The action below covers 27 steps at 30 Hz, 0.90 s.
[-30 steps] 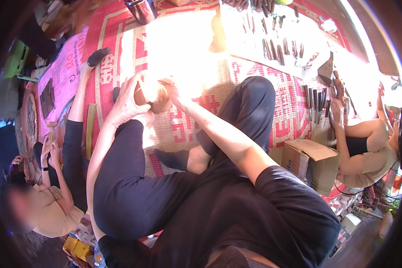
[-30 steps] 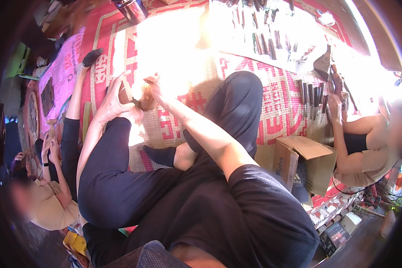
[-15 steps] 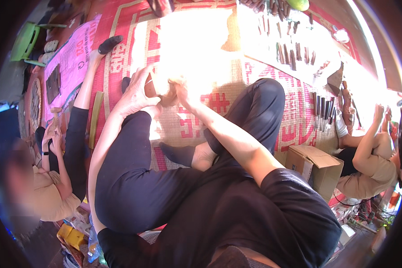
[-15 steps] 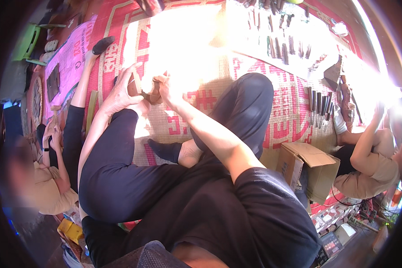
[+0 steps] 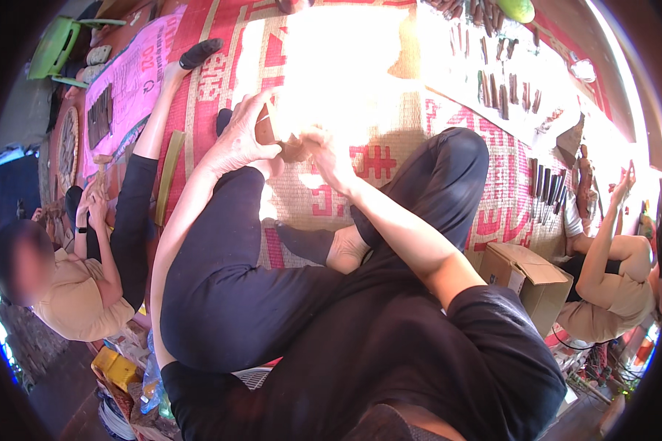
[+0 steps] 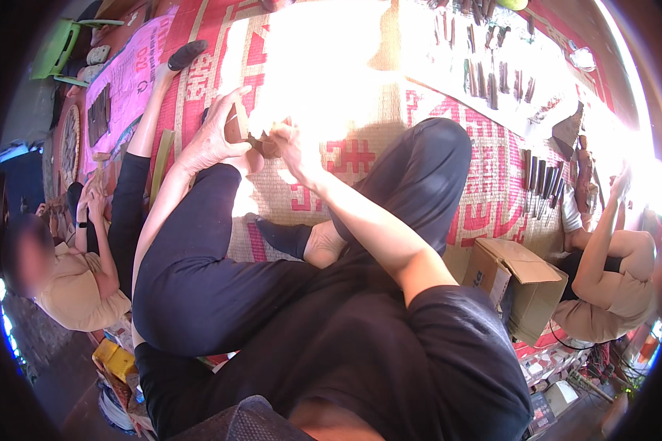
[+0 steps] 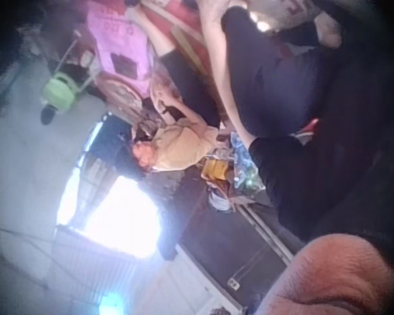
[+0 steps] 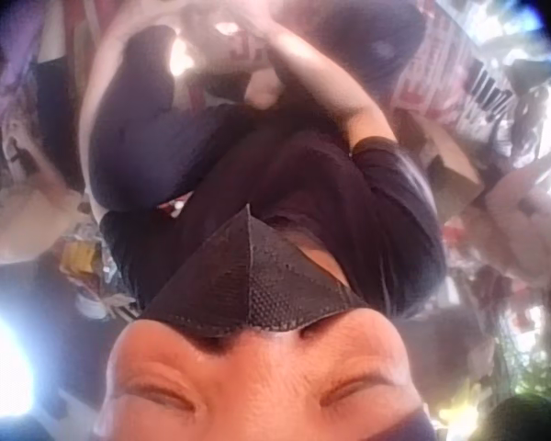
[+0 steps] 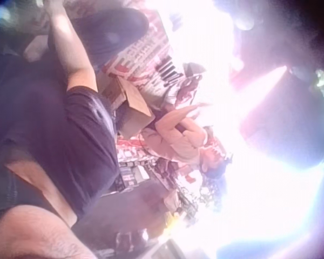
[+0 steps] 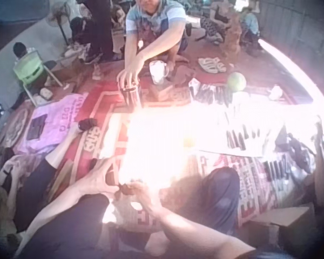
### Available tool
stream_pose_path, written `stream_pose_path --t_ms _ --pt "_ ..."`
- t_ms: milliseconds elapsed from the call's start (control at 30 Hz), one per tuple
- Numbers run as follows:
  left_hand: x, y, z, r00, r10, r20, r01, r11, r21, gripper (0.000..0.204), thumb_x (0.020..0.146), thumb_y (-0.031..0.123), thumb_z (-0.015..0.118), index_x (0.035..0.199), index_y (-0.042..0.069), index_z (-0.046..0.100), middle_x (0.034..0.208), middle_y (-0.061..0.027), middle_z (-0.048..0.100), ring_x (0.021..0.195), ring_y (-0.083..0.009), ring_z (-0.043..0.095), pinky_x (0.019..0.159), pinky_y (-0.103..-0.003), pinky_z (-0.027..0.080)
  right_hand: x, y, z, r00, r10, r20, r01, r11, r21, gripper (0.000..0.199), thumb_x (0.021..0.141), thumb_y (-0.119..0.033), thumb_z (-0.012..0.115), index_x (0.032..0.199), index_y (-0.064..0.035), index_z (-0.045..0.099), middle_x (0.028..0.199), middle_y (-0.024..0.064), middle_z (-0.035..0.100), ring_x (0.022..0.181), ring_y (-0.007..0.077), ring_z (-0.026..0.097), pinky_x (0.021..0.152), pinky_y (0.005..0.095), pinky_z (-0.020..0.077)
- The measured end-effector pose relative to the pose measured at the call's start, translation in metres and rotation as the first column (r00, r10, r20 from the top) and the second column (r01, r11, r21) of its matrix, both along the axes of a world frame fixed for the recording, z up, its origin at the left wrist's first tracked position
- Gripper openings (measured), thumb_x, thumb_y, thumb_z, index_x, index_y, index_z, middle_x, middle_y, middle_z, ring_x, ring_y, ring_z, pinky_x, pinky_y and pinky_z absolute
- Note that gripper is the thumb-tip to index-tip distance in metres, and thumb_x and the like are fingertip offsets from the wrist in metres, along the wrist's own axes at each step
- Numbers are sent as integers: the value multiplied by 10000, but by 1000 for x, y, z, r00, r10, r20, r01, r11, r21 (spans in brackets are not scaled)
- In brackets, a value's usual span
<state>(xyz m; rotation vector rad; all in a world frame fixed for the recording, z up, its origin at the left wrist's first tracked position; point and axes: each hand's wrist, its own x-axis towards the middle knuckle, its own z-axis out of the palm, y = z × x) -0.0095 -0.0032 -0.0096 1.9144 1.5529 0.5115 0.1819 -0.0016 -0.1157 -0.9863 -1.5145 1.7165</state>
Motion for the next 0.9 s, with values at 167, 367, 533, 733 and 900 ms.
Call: stream_pose_path --t_ms 167,367,533,733,900 --pt "5 6 4 1000 10 8 -10 999 -31 934 607 127 750 1436 167 322 1356 -159 394 1318 -337 353 1121 -446 312 2 18 -21 751 -176 -637 52 977 -209 244 949 -145 516 1103 16 614 1097 106 609 1092 206 559 993 341 415" --pt "-3 4 -2 1000 -5 -22 5 1000 14 942 601 143 756 1436 159 319 1333 -161 402 1306 -340 360 1117 -447 310 -5 11 -6 995 -57 -88 45 991 -127 237 958 -126 486 1067 6 650 1152 123 602 1090 213 557 980 345 420" --pt "0 7 -1 1000 -9 -23 10 1000 19 945 600 153 760 1434 155 317 1345 -162 401 1312 -344 355 1115 -449 308 4 12 -16 911 -243 -334 149 948 -281 227 956 -134 490 1032 -6 661 1109 115 611 1074 208 570 960 356 433" --pt "-4 2 -5 1000 0 -28 0 1000 6 938 601 145 757 1433 162 322 1311 -159 415 1290 -342 372 1106 -447 319 -20 32 -14 987 -148 -62 138 981 -136 232 966 -160 494 1039 -40 679 1020 72 632 1032 169 579 968 334 425" --pt "0 2 1 1000 19 14 -19 1000 -18 945 603 140 759 1438 178 317 1314 -160 413 1292 -340 372 1104 -447 323 7 8 6 980 -97 -173 83 993 -89 226 970 -192 511 1024 -60 688 1004 47 629 1011 148 571 940 313 434"
